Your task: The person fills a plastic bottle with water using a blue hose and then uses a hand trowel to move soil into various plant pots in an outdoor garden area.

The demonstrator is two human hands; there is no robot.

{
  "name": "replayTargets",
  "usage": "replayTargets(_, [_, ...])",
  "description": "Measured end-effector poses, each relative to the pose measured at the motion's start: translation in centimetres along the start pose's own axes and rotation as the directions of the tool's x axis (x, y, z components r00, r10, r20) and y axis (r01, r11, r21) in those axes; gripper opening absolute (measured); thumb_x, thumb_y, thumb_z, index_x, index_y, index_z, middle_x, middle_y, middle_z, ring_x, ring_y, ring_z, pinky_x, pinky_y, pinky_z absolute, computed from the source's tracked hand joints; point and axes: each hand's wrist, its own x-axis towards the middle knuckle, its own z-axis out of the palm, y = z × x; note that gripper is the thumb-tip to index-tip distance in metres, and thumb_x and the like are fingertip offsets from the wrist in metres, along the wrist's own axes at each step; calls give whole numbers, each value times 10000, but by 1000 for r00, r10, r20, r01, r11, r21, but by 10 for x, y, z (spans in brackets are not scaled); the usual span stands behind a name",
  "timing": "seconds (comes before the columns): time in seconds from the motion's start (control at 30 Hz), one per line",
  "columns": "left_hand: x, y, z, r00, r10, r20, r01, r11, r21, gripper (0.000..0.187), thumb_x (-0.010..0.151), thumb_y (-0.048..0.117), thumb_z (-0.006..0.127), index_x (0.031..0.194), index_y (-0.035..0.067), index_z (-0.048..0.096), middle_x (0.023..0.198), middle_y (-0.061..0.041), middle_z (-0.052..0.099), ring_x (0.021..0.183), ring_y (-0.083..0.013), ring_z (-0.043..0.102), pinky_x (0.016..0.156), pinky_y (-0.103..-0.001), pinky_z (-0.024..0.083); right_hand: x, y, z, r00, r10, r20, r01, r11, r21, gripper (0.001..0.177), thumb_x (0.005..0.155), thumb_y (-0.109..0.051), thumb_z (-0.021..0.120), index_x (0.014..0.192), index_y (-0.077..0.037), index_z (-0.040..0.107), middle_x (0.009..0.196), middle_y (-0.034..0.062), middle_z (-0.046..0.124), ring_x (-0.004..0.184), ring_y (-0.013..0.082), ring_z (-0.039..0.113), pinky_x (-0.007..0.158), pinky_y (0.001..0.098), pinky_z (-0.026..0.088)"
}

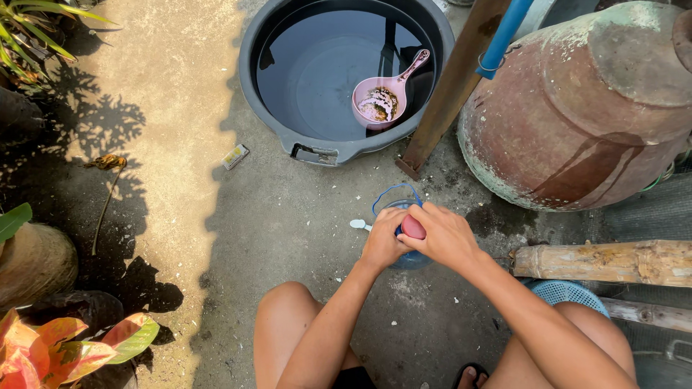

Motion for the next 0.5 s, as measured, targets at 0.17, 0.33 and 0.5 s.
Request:
replayTargets(0.17, [3, 3, -2, 1000, 23, 14, -23, 1000, -15, 710, 800, 315, 1019, 1420, 76, 769, 1449, -157, 795, 1417, -418, 682, 1275, -520, 491, 9, 1, -26, 978, -86, 191, 89, 996, -8, 600, 854, -519, 930, 1352, -233, 755, 1125, 91, 683, 1101, 367, 709, 945, 536, 581])
replayTargets(0.33, [2, 6, -2, 1000, 6, 9, -6, 1000, -8, 678, 784, 304, 997, 1400, 112, 788, 1456, -125, 813, 1412, -398, 695, 1281, -505, 508, 10, -16, -44, 970, -35, 241, 67, 990, -125, 664, 837, -528, 922, 1441, -288, 787, 1195, 117, 681, 1122, 367, 703, 924, 535, 567])
replayTargets(0.5, [4, 10, -1, 1000, -17, 23, 17, 999, 41, 608, 834, 279, 986, 1383, 102, 793, 1424, -106, 831, 1374, -382, 713, 1276, -500, 516, 7, -31, -27, 957, 285, 60, -277, 954, -116, 775, 840, -703, 892, 1376, -159, 759, 1159, 149, 814, 1005, 407, 813, 827, 542, 646])
